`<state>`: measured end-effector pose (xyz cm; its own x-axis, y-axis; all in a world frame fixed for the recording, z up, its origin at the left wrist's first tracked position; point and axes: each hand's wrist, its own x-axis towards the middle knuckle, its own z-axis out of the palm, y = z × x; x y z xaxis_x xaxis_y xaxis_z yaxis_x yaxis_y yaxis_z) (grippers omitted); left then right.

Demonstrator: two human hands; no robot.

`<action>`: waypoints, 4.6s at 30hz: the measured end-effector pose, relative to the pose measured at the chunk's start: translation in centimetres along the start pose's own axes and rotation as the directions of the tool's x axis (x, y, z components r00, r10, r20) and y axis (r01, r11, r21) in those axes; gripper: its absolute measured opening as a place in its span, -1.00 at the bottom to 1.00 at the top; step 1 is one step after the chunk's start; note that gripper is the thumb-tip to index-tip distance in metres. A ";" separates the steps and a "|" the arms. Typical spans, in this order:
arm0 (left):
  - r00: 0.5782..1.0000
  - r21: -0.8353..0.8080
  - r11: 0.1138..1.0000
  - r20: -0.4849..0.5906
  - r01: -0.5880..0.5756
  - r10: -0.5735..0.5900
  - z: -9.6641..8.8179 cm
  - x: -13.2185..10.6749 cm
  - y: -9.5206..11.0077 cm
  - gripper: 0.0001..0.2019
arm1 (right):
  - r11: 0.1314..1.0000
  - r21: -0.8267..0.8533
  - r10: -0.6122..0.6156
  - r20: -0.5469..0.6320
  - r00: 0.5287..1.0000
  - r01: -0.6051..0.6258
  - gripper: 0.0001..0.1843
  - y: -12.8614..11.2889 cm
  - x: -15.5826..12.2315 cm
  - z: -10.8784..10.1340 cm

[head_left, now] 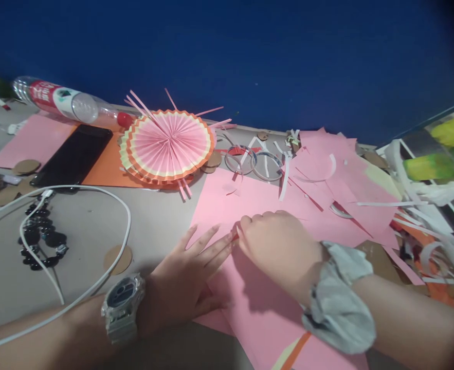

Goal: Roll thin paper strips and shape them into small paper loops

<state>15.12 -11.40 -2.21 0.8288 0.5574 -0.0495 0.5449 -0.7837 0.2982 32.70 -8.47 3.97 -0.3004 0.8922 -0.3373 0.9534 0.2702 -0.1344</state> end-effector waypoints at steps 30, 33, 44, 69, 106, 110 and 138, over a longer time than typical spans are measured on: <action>0.998 0.091 0.995 0.042 -0.044 0.040 -0.1 -0.1 -0.2 -0.32 | 0.883 0.463 0.120 -0.063 0.991 -0.077 -0.85 4.4 -1.9 3.3; 0.998 0.089 0.995 0.043 -0.052 0.048 0.0 -0.1 -0.2 -0.33 | 0.891 0.445 0.124 -0.060 0.991 -0.084 -0.83 4.5 -1.8 3.4; 0.998 0.079 0.996 0.033 -0.048 0.046 0.2 0.0 -0.3 -0.31 | 0.918 0.390 0.097 -0.062 0.993 -0.065 -0.82 4.5 -1.8 3.7; 0.995 0.184 0.982 0.084 0.029 -0.045 -0.8 1.5 0.8 -0.37 | 0.994 0.101 -0.016 -0.220 0.975 0.039 -0.86 3.6 -2.0 5.7; 0.999 0.091 0.995 0.016 0.045 -0.047 0.4 2.8 1.6 -0.22 | 0.977 0.084 0.214 -0.309 0.926 -0.198 -0.79 3.6 -3.6 3.2; 0.998 0.098 0.994 0.022 0.050 -0.052 0.4 2.8 1.6 -0.24 | 0.934 0.302 0.256 -0.195 0.947 -0.190 -0.82 4.8 -3.8 2.9; 0.997 0.036 0.997 0.050 -0.066 0.064 0.5 2.8 1.0 -0.07 | 0.913 0.378 0.219 -0.145 0.965 -0.150 -0.83 5.9 -2.5 4.4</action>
<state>18.03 -10.76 -2.55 0.8675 0.4914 -0.0781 0.4931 -0.8282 0.2663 38.93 -10.75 -0.05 -0.0771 0.9724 -0.2200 0.9051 -0.0243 -0.4244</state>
